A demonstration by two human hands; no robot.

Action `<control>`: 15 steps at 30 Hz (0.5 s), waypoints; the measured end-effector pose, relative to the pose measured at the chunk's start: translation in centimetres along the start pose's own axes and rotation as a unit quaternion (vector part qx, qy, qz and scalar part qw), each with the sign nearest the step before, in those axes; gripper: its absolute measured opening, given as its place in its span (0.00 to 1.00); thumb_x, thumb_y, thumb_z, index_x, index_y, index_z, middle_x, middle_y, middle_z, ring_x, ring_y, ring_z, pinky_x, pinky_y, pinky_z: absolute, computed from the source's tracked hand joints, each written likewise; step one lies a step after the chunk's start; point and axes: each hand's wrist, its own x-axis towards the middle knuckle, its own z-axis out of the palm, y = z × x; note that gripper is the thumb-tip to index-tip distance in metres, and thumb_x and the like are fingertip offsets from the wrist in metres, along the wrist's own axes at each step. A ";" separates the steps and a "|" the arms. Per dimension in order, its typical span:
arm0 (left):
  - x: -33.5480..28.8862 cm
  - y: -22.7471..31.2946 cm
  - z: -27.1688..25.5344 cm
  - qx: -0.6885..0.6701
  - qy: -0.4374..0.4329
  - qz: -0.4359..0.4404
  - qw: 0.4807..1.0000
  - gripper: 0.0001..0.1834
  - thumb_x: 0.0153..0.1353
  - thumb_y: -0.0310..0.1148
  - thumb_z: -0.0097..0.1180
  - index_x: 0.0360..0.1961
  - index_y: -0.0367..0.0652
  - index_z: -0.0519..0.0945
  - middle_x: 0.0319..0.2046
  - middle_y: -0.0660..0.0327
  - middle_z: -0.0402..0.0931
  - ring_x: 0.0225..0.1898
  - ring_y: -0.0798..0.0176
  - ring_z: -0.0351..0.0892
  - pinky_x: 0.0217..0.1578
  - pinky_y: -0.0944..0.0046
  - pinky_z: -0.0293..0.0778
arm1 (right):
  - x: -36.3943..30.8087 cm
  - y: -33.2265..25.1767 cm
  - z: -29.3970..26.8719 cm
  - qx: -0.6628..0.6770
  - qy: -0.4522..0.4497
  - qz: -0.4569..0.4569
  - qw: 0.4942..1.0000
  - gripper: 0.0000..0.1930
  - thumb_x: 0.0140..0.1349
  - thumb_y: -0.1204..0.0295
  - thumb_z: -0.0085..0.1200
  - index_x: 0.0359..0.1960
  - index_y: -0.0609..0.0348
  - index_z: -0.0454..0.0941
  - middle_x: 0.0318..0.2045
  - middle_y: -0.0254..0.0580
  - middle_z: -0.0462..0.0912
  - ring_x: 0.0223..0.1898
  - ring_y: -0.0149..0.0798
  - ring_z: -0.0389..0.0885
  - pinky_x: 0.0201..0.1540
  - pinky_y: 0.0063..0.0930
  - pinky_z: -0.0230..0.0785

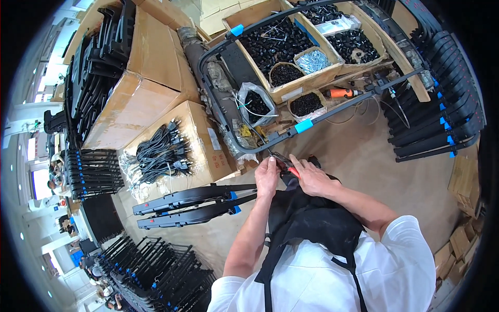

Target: Assemble electronic components, wiring harnesses, and plastic covers onto fitness equipment frames using an electric screwdriver.

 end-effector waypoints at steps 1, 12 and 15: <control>0.0 0.0 0.2 -0.002 0.007 0.005 1.000 0.18 0.81 0.42 0.52 0.52 0.36 0.84 0.42 0.60 0.87 0.41 0.66 0.87 0.47 0.62 0.82 | -0.1 -0.1 -0.3 -0.025 0.002 -0.017 1.000 0.44 0.66 0.77 0.52 0.83 0.60 0.45 0.62 0.67 0.73 0.62 0.66 0.75 0.66 0.57 0.70; -0.1 0.0 1.3 -0.024 0.047 0.024 0.998 0.17 0.82 0.40 0.51 0.50 0.36 0.84 0.41 0.60 0.87 0.40 0.66 0.86 0.48 0.60 0.83 | 0.3 -0.3 -1.5 -0.072 -0.006 -0.050 0.996 0.46 0.64 0.77 0.53 0.83 0.59 0.44 0.62 0.70 0.72 0.61 0.67 0.75 0.65 0.59 0.70; 0.2 -0.3 1.2 -0.026 0.021 0.032 0.999 0.16 0.82 0.39 0.50 0.50 0.37 0.84 0.42 0.61 0.87 0.40 0.66 0.86 0.47 0.61 0.83 | 0.0 -0.6 -1.3 -0.102 0.009 -0.046 0.994 0.48 0.62 0.73 0.57 0.83 0.59 0.45 0.59 0.70 0.72 0.58 0.67 0.76 0.63 0.57 0.71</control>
